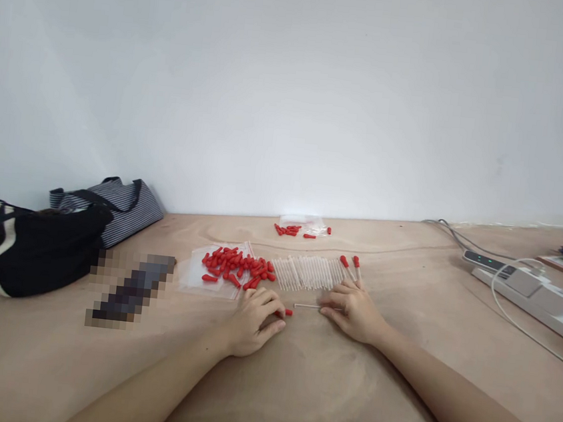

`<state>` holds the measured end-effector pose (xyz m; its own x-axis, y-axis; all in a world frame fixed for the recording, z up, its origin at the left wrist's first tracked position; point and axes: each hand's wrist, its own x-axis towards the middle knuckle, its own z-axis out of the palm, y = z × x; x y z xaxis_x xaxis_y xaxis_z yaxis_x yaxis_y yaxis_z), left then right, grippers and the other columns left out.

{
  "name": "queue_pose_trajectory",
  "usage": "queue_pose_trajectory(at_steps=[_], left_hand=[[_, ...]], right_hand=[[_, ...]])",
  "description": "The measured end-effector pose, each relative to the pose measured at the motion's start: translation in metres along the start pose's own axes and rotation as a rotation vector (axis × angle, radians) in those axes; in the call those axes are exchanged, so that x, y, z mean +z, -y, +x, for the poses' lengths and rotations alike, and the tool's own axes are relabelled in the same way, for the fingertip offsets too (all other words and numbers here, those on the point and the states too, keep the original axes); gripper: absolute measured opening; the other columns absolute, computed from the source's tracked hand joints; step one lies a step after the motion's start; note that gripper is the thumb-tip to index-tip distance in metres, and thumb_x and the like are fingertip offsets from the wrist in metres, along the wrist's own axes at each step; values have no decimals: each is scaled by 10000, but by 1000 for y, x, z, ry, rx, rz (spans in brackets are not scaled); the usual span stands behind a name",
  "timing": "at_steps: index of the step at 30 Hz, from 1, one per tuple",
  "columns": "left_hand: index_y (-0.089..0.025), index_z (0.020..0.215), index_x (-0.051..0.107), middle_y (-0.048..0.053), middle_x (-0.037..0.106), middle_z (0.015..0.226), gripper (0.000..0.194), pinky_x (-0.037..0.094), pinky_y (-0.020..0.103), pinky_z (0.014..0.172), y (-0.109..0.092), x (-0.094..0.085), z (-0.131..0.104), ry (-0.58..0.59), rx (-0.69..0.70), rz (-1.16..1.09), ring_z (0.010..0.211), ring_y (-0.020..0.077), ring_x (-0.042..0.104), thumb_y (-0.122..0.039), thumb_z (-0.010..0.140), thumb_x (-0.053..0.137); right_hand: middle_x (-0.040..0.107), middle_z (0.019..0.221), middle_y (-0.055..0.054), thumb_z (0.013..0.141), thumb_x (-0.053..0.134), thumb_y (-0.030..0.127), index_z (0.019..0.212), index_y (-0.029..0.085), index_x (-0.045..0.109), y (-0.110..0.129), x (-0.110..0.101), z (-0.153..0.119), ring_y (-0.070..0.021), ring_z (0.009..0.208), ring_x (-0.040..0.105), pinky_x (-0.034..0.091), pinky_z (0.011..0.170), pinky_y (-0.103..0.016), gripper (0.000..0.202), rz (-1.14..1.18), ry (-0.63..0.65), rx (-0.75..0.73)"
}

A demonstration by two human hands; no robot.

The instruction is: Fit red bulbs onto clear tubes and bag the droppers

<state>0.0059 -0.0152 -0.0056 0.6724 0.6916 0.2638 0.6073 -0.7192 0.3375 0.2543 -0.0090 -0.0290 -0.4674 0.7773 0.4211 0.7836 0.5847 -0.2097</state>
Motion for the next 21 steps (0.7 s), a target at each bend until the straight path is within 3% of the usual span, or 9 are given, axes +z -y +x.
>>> queue_pose_trajectory(at_steps=[4, 7, 10, 15, 21], left_hand=[[-194, 783, 527, 20, 572, 808, 80, 343, 331, 748, 3, 3, 5, -55, -96, -24, 788, 183, 492, -269, 772, 504], [-205, 915, 554, 35, 580, 869, 166, 356, 352, 773, 7, 7, 7, -95, -151, -28, 840, 202, 500, -263, 761, 531], [-244, 946, 610, 40, 577, 912, 187, 351, 359, 795, 9, 11, 10, -103, -116, -3, 876, 207, 504, -246, 774, 535], [-224, 795, 619, 18, 603, 842, 110, 334, 353, 769, 8, 16, 14, -150, -139, -6, 848, 196, 524, -208, 793, 510], [-206, 863, 532, 3, 610, 851, 84, 313, 369, 794, 7, 19, 15, -201, -267, -91, 834, 187, 540, -216, 810, 467]], right_hand=[[604, 801, -35, 775, 532, 427, 923, 268, 653, 4, 6, 4, -178, 786, 508, 333, 732, -336, 249, 72, -14, 28], [596, 804, -32, 785, 534, 374, 861, 277, 678, 7, 13, 8, -166, 775, 515, 351, 714, -318, 189, 140, -24, 65], [589, 818, -29, 782, 546, 296, 762, 255, 681, 12, 18, 9, -163, 780, 512, 352, 705, -311, 142, 153, -58, 98], [597, 849, -34, 813, 490, 239, 764, 202, 606, 19, 17, 7, -173, 819, 515, 310, 750, -337, 131, 103, -132, 115], [621, 751, 1, 838, 424, 209, 768, 192, 534, 27, 14, 6, -141, 736, 543, 208, 843, -385, 131, 172, -154, 116]])
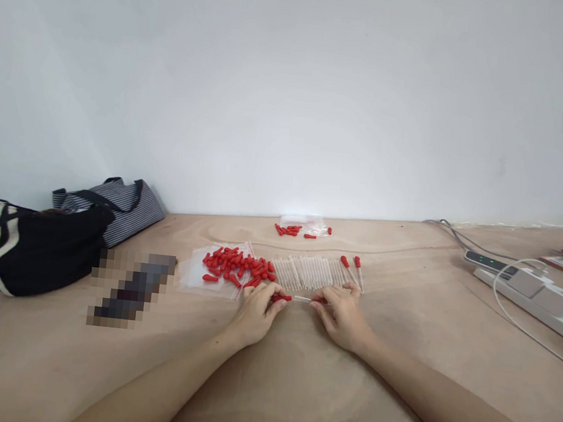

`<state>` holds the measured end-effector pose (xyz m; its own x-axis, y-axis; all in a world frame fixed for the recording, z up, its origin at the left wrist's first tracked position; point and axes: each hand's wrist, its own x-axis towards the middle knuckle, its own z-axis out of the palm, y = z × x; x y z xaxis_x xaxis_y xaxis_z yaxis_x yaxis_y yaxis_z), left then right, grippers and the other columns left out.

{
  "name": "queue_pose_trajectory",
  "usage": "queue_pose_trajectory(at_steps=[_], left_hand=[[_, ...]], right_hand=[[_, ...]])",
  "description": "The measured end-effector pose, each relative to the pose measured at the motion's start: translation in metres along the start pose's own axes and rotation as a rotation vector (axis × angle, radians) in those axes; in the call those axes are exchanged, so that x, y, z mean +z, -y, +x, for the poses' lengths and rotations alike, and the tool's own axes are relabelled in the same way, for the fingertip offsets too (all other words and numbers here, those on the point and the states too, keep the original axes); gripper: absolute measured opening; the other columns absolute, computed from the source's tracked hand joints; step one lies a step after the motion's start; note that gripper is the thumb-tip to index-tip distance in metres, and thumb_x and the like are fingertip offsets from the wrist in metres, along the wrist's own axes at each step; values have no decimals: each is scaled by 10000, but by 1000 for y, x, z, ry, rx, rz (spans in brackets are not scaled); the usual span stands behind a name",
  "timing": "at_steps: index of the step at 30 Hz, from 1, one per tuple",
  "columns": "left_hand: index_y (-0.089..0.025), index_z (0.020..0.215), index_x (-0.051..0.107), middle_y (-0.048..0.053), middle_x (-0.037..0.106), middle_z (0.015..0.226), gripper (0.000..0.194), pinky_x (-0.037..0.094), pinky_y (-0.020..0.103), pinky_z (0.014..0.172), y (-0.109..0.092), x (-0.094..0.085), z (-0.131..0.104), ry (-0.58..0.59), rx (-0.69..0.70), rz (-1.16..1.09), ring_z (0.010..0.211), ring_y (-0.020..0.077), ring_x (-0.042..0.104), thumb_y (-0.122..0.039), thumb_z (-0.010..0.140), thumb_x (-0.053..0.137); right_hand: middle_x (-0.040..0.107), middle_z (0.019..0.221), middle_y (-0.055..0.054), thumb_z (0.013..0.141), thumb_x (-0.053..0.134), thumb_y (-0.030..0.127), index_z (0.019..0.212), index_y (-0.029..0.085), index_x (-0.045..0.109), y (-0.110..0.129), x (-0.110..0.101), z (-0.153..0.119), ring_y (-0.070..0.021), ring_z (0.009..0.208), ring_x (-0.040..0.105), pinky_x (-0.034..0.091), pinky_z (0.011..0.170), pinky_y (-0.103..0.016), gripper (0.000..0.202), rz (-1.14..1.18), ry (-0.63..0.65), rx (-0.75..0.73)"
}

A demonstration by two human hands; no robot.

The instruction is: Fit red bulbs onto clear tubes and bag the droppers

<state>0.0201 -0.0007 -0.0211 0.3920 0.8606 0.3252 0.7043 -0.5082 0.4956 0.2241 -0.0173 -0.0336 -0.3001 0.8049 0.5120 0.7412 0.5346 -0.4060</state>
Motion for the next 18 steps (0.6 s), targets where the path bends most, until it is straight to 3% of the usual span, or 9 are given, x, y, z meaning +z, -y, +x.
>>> queue_pose_trajectory(at_steps=[8, 18], left_hand=[[-225, 906, 546, -8, 619, 872, 117, 291, 369, 806, -1, 1, -1, 14, 2, 3, 847, 184, 538, -226, 817, 469], [-233, 849, 627, -9, 633, 752, 160, 281, 371, 783, -3, 5, 5, -26, -37, 21, 782, 177, 541, -260, 819, 473]], right_hand=[[642, 741, 21, 840, 425, 210, 776, 199, 546, 5, 2, 2, -125, 702, 558, 178, 828, -365, 137, 21, 38, -14], [632, 710, 11, 849, 432, 223, 847, 230, 630, -1, 8, 6, -110, 680, 542, 177, 793, -326, 198, -8, -24, -110]])
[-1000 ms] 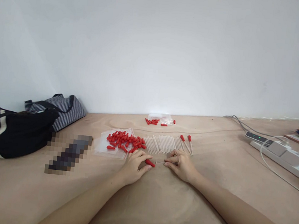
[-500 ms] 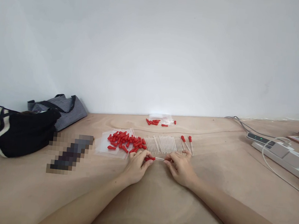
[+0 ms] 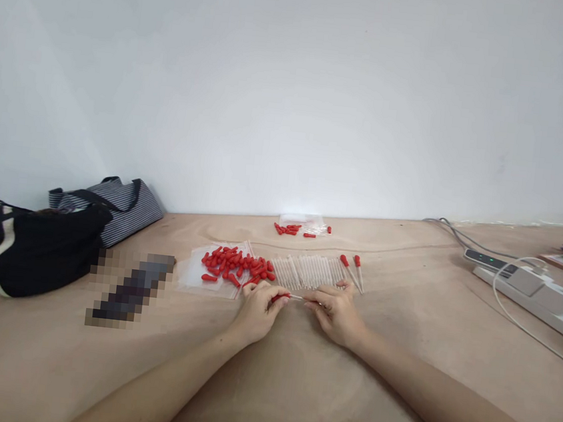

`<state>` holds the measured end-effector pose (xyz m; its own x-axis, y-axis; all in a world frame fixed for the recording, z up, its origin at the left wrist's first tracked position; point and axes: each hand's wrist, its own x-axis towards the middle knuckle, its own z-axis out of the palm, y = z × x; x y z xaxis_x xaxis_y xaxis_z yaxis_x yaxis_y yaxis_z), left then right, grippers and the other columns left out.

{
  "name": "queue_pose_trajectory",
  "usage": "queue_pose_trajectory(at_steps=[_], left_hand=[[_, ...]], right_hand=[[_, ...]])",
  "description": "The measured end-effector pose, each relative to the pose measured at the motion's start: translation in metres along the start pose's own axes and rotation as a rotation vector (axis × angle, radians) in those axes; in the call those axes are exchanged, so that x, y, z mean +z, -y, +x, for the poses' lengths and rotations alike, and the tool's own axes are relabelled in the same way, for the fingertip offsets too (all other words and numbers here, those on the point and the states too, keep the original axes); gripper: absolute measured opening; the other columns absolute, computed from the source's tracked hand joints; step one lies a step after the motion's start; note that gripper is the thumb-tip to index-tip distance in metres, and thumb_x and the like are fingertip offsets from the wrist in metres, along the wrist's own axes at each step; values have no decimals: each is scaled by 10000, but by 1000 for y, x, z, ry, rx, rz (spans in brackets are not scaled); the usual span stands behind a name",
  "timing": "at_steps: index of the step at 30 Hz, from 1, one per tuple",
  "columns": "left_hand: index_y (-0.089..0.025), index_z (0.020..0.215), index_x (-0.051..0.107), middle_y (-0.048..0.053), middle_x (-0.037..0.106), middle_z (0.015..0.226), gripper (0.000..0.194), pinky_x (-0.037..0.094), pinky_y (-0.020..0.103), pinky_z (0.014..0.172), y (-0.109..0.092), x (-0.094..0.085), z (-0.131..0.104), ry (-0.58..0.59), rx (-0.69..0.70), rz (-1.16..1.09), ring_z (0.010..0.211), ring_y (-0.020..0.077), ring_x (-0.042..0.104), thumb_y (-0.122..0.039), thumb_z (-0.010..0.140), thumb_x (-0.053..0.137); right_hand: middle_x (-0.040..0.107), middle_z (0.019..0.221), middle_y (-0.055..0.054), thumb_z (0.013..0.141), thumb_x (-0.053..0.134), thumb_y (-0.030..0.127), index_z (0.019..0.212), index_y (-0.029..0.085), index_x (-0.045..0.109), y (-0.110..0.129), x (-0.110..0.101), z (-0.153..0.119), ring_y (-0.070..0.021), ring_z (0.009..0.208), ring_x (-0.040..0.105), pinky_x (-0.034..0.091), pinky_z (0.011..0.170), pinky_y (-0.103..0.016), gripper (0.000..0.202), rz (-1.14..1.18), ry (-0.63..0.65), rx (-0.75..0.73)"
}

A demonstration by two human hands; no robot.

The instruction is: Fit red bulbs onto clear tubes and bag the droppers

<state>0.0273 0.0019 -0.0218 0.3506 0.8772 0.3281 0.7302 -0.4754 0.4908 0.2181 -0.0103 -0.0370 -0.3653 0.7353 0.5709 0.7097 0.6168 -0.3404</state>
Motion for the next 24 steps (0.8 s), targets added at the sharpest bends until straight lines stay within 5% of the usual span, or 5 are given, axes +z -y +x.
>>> queue_pose_trajectory(at_steps=[9, 24], left_hand=[[-218, 803, 626, -17, 651, 752, 140, 250, 372, 792, -1, 0, -2, -21, 140, 50, 776, 162, 538, -242, 817, 489], [-210, 766, 599, -19, 634, 685, 127, 231, 388, 830, -4, 1, -1, -31, 278, 46, 740, 156, 523, -231, 810, 482]], right_hand=[[602, 668, 6, 811, 426, 146, 809, 212, 626, -1, 1, 2, -124, 686, 506, 168, 762, -336, 211, -133, -40, -105], [635, 688, 9, 828, 387, 191, 735, 194, 588, 3, -2, 7, -108, 643, 512, 161, 720, -308, 222, -9, 122, 40]])
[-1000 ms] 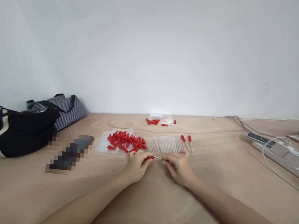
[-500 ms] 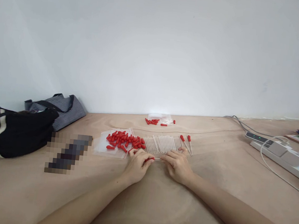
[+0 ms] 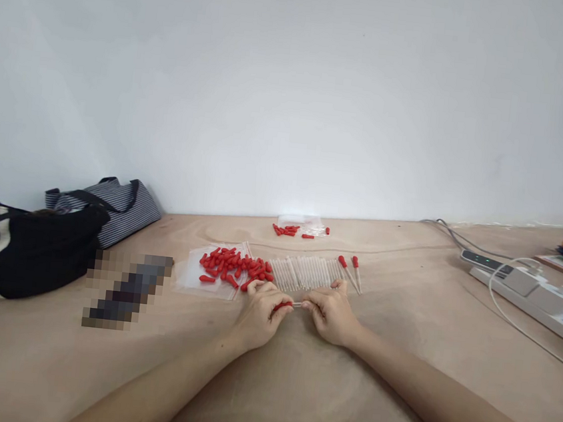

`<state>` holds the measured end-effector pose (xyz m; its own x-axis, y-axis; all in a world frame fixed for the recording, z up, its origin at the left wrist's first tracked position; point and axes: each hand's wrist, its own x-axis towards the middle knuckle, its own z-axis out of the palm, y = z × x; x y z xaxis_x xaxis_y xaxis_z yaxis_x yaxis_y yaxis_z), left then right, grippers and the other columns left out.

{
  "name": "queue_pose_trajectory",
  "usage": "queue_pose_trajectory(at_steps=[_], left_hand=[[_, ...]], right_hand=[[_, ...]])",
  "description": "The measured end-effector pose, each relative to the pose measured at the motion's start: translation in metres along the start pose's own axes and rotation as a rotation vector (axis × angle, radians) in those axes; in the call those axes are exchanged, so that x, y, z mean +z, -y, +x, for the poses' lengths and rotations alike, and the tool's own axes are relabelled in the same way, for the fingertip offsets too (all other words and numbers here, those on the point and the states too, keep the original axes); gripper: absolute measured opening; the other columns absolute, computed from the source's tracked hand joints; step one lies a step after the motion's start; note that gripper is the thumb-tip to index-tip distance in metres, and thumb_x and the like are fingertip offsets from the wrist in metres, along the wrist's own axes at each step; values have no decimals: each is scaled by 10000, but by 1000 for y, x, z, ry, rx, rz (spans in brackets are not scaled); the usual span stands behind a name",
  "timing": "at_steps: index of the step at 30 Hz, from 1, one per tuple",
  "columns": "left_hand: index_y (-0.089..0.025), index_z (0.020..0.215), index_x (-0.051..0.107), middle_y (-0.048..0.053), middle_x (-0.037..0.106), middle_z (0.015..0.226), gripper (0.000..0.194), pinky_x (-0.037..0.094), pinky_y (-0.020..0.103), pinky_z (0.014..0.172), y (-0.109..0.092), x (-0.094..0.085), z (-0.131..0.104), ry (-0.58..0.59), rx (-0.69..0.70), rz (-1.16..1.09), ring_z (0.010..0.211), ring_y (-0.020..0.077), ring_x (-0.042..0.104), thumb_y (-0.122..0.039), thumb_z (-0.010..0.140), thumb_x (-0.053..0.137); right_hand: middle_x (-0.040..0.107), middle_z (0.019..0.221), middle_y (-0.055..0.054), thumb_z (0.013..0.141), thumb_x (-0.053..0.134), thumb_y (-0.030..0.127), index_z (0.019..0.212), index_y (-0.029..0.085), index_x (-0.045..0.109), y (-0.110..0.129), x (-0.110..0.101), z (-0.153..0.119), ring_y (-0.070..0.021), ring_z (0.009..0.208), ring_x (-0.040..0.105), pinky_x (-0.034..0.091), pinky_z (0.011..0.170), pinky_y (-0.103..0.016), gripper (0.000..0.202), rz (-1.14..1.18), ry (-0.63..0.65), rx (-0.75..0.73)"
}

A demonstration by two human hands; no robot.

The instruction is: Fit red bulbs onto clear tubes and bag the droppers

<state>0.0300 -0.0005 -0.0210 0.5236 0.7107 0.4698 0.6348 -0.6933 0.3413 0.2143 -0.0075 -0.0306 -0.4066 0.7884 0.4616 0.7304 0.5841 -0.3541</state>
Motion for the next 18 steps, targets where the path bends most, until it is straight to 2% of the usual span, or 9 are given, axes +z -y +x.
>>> queue_pose_trajectory(at_steps=[9, 12, 16, 18], left_hand=[[-210, 754, 595, -23, 653, 699, 109, 203, 398, 861, -1, 0, -3, 21, 55, 33, 754, 154, 519, -239, 808, 506], [-224, 783, 600, -23, 659, 727, 119, 200, 397, 876, 0, -1, -1, 37, 32, 41, 779, 157, 525, -260, 820, 493], [-239, 926, 585, -11, 661, 795, 164, 218, 393, 876, 2, -4, 1, 33, -27, 23, 818, 171, 533, -311, 783, 551], [-237, 902, 596, -9, 658, 788, 152, 228, 391, 870, 2, -5, 1, 12, -55, 7, 803, 169, 538, -313, 777, 557]], right_hand=[[609, 605, 21, 851, 345, 236, 639, 166, 562, 6, -5, 3, -78, 541, 428, 187, 700, -293, 311, 99, 185, 121], [597, 594, 34, 867, 328, 263, 659, 176, 568, 6, -6, 4, -81, 542, 431, 194, 708, -295, 330, 118, 185, 133], [590, 590, 39, 878, 314, 276, 661, 177, 563, 6, -9, 5, -83, 541, 444, 202, 697, -291, 345, 96, 159, 117], [592, 588, 34, 879, 314, 268, 648, 173, 557, 5, -10, 5, -81, 536, 445, 202, 690, -288, 348, 64, 143, 104]])
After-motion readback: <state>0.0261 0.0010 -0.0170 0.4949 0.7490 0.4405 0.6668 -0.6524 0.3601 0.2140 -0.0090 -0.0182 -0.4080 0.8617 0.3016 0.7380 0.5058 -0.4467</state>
